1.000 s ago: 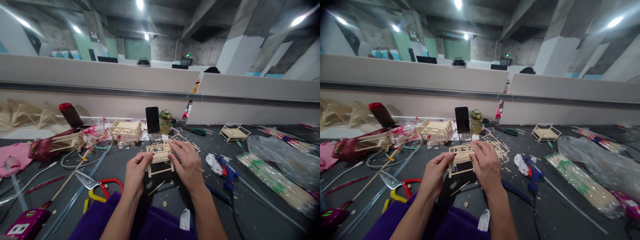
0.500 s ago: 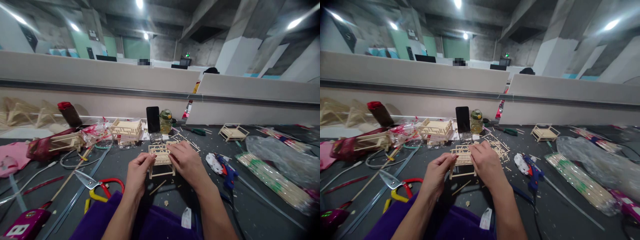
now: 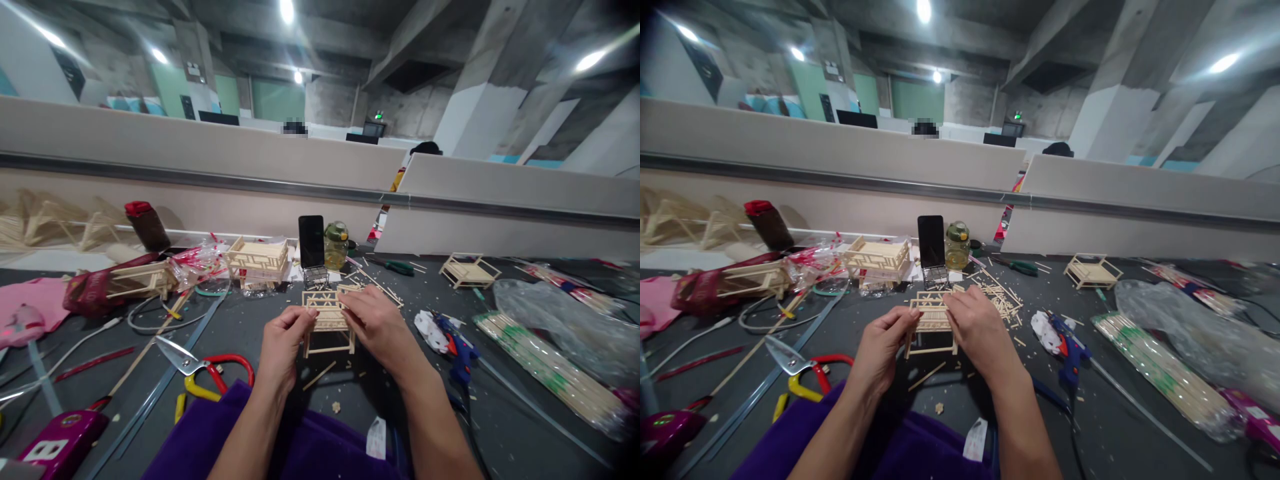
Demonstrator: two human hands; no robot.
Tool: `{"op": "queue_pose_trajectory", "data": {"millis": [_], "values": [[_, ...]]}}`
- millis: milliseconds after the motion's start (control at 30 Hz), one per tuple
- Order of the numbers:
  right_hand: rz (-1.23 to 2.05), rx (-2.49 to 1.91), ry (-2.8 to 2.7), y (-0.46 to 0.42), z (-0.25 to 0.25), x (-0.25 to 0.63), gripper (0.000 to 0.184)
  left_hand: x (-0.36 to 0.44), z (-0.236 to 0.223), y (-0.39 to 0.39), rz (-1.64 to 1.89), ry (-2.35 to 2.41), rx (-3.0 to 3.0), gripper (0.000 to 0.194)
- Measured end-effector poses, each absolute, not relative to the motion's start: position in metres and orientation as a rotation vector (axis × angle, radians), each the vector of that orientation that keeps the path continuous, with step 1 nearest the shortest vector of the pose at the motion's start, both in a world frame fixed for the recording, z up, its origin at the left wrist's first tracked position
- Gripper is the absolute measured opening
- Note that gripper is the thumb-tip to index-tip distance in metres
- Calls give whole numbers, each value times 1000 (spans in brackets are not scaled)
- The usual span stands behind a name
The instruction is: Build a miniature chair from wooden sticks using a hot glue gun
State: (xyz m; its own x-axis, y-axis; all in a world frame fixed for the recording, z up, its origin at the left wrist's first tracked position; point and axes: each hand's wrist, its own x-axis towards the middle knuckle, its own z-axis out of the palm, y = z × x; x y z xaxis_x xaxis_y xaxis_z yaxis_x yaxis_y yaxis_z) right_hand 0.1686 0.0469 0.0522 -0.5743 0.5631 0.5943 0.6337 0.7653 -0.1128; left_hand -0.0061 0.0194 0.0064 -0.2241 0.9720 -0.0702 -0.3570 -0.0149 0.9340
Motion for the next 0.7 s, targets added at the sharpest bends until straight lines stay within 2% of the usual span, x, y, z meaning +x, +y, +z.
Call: {"op": "queue_pose_trajectory", "data": {"millis": [267, 400, 500, 600, 700], "values": [[-82, -901, -2328, 45, 56, 169, 26, -6, 8, 19, 1506, 1132, 791, 27], [22, -912, -2189, 38, 57, 178, 34, -6, 9, 19, 1485, 1121, 765, 28], [75, -1125, -1858, 27, 47, 185, 27, -7, 9, 18, 1474, 1111, 761, 28], [270, -1352, -1557, 14, 32, 183, 19, -8, 10, 17, 1463, 1089, 763, 27], [404, -1363, -1484, 7, 23, 173, 17, -9, 12, 16, 1461, 1078, 765, 27]]}}
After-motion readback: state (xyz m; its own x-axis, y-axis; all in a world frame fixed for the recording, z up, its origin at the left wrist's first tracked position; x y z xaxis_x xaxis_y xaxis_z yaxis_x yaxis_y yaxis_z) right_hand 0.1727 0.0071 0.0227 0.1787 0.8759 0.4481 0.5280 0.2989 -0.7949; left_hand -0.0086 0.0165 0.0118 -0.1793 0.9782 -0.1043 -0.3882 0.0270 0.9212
